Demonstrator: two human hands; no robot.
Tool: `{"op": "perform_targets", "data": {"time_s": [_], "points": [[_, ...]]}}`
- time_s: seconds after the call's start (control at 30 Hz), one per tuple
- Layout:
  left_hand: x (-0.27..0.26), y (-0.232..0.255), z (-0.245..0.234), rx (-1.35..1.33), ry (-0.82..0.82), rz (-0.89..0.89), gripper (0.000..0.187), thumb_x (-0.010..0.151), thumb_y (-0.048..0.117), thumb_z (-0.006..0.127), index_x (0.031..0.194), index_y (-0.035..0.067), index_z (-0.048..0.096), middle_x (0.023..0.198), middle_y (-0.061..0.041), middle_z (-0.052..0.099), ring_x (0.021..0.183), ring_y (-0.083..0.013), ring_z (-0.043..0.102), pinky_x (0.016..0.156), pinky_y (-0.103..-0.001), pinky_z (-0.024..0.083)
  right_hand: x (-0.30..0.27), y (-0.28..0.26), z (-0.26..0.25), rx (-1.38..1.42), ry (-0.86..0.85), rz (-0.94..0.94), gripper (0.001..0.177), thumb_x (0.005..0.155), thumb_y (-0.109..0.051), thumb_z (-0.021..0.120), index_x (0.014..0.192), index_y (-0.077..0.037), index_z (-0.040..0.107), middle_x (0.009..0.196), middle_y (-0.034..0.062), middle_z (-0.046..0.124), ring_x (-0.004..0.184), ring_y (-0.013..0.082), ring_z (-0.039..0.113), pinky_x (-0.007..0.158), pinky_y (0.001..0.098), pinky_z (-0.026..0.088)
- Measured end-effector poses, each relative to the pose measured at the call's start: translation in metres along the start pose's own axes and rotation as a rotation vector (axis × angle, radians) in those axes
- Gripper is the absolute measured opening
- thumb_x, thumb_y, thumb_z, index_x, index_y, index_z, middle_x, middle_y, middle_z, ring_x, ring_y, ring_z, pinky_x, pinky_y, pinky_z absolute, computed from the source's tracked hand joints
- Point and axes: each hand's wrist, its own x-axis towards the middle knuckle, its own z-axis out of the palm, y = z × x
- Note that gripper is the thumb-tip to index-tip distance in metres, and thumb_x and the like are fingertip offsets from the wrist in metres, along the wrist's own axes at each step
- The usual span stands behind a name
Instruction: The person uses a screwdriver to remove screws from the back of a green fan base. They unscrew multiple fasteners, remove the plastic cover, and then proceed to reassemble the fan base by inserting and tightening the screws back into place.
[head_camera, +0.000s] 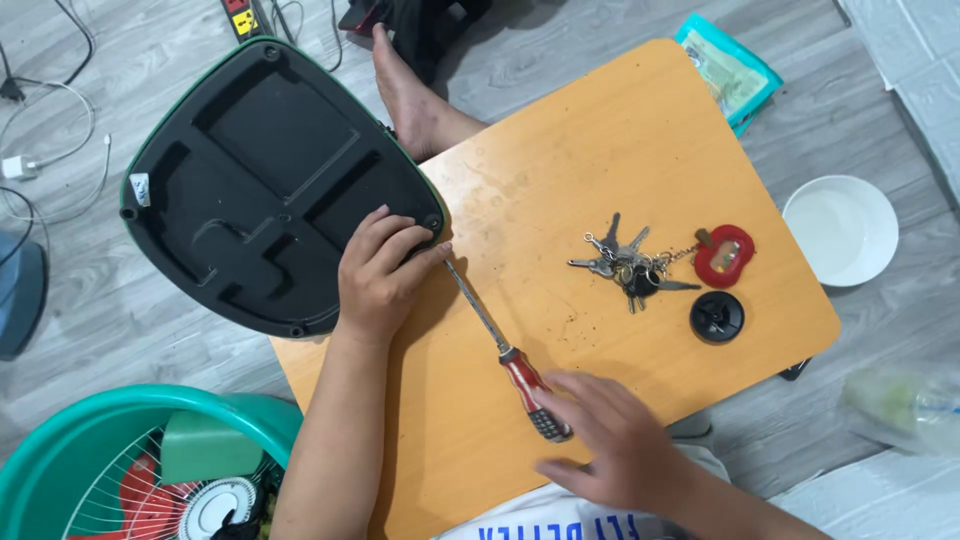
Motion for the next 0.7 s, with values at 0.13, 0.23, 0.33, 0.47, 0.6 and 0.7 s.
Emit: {"op": "perform_targets", "data": {"time_s": [0.13,0.23,0.33,0.47,0.6,0.7], "points": [[-0.002,-0.003,-0.002,-0.038,0.059,-0.037,0.003,0.088,0.012,0.080,0.090,0.010,0.082,0.100,-0.002,0.071,0.104,-0.0231,0.066,0.106,-0.043,0.055,0.037,0.003,0.030,-0.049,0.028,-0.045,0.061,0.083,-0.019,0.079,0.139,-0.011,0.056,0.141,0.0194,0.052,0.110,0.0291,0.066,0.091,0.0386,0.056],[-0.003,-0.004,-0.004,-0.088,0.131,-0.166,0.009,0.084,0.003,0.079,0.090,0.010,0.081,0.100,-0.003,0.071,0.104,-0.0242,0.065,0.103,-0.043,0.056,0.045,0.002,0.020,0.280,0.169,0.034,0.036,0.079,0.003,0.077,0.113,-0.003,0.069,0.136,0.0156,0.060,0.109,0.0234,0.073,0.086,0.0281,0.063],[-0.003,-0.006,-0.003,-0.061,0.167,-0.192,0.012,0.084,0.001,0.081,0.090,0.011,0.080,0.100,-0.002,0.070,0.102,-0.0237,0.066,0.100,-0.042,0.058,0.028,0.027,0.012,0.276,0.354,0.069,0.026,0.074,-0.001,0.079,0.098,-0.005,0.068,0.123,0.0184,0.067,0.104,0.0242,0.074,0.087,0.0316,0.065],[0.003,-0.004,-0.004,-0.083,0.128,-0.178,0.022,0.084,0.012,0.089,0.103,0.012,0.081,0.105,-0.001,0.074,0.102,-0.0221,0.068,0.105,-0.044,0.054,0.003,0.074,0.007,0.525,0.613,0.096,0.044,0.073,0.009,0.078,0.101,-0.017,0.055,0.128,0.0179,0.063,0.104,0.0207,0.069,0.082,0.0294,0.065],[0.010,-0.002,-0.003,0.060,0.021,-0.212,0.022,0.083,0.023,0.090,0.102,0.015,0.081,0.108,0.000,0.074,0.109,-0.0215,0.067,0.103,-0.041,0.050,0.007,0.093,-0.013,0.632,0.775,-0.014,0.043,0.086,-0.007,0.073,0.113,-0.016,0.042,0.125,0.0197,0.060,0.106,0.0241,0.068,0.085,0.0386,0.070],[0.009,-0.002,-0.001,0.105,-0.005,-0.212,0.012,0.088,0.021,0.085,0.097,0.015,0.081,0.107,0.001,0.073,0.112,-0.0211,0.064,0.105,-0.040,0.047,0.015,0.090,-0.021,0.482,0.799,-0.021,0.046,0.087,-0.010,0.072,0.115,-0.016,0.036,0.122,0.0232,0.061,0.106,0.0255,0.067,0.081,0.0370,0.068]]}}
